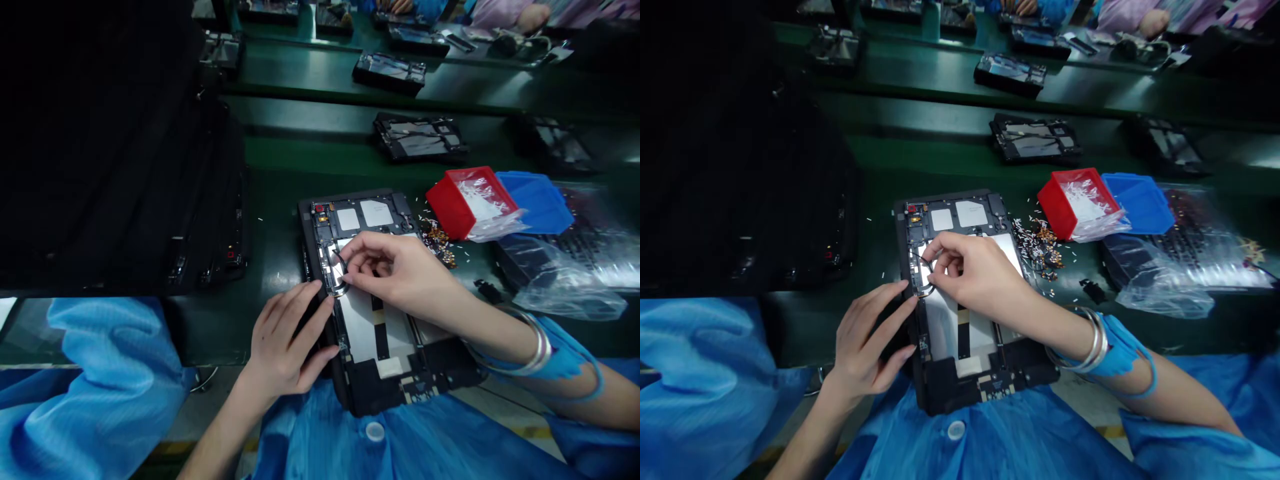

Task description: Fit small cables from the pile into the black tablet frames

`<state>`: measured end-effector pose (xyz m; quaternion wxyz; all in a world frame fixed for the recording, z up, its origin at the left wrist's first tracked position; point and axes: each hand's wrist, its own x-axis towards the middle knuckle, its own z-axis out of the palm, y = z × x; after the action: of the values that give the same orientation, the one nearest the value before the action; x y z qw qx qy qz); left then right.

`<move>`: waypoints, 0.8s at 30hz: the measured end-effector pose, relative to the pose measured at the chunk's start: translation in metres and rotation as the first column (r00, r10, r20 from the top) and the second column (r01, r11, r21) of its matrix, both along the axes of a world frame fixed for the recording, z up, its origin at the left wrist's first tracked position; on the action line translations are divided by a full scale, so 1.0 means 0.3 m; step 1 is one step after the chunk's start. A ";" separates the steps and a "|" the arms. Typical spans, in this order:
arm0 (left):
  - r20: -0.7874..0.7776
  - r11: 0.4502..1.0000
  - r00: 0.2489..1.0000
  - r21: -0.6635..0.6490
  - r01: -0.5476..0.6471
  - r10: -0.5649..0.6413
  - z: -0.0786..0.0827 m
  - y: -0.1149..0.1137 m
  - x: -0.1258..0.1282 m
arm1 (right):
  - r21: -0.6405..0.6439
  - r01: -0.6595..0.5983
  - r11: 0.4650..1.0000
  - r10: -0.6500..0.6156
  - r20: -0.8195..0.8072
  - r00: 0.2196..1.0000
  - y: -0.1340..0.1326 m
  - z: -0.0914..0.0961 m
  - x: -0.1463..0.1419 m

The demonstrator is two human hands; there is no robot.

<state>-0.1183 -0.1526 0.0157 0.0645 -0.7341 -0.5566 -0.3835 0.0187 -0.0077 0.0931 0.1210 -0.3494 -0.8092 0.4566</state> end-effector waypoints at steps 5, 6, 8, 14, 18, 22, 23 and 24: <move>-0.011 1.000 1.000 0.016 -0.012 0.012 0.001 0.014 0.000 | 0.117 -0.031 0.993 0.022 0.076 0.997 0.034 0.022 -0.004; -0.011 1.000 1.000 0.024 -0.011 0.011 -0.001 0.016 -0.001 | 0.135 -0.041 0.990 0.030 0.084 0.996 0.044 0.024 -0.005; -0.011 0.999 1.000 0.042 -0.001 0.001 -0.007 0.020 -0.005 | 0.143 -0.069 0.987 0.055 0.100 0.993 0.061 0.023 -0.008; -0.064 1.000 0.998 0.017 0.010 -0.009 -0.003 0.024 -0.014 | 0.108 -0.095 0.990 0.086 0.089 0.992 0.097 0.009 -0.020; -0.072 1.000 0.997 -0.001 0.010 -0.010 0.018 0.031 -0.009 | 0.028 -0.098 0.995 0.097 0.033 0.995 0.115 0.005 -0.026; -0.063 0.999 0.998 0.026 0.030 -0.028 0.023 0.047 -0.001 | 0.004 -0.106 0.994 0.106 0.021 0.994 0.121 0.004 -0.027; -0.074 0.999 0.997 0.020 0.029 -0.028 0.022 0.051 0.000 | 0.011 -0.110 0.994 0.109 0.024 0.994 0.120 0.004 -0.027; -0.089 1.000 0.996 0.013 0.027 -0.026 0.020 0.054 0.000 | 0.026 -0.112 0.993 0.111 0.028 0.993 0.118 0.004 -0.027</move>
<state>-0.1183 -0.1364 0.0217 0.0894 -0.7574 -0.5405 -0.3553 0.0107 0.0278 0.0944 0.0894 -0.3081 -0.8351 0.4470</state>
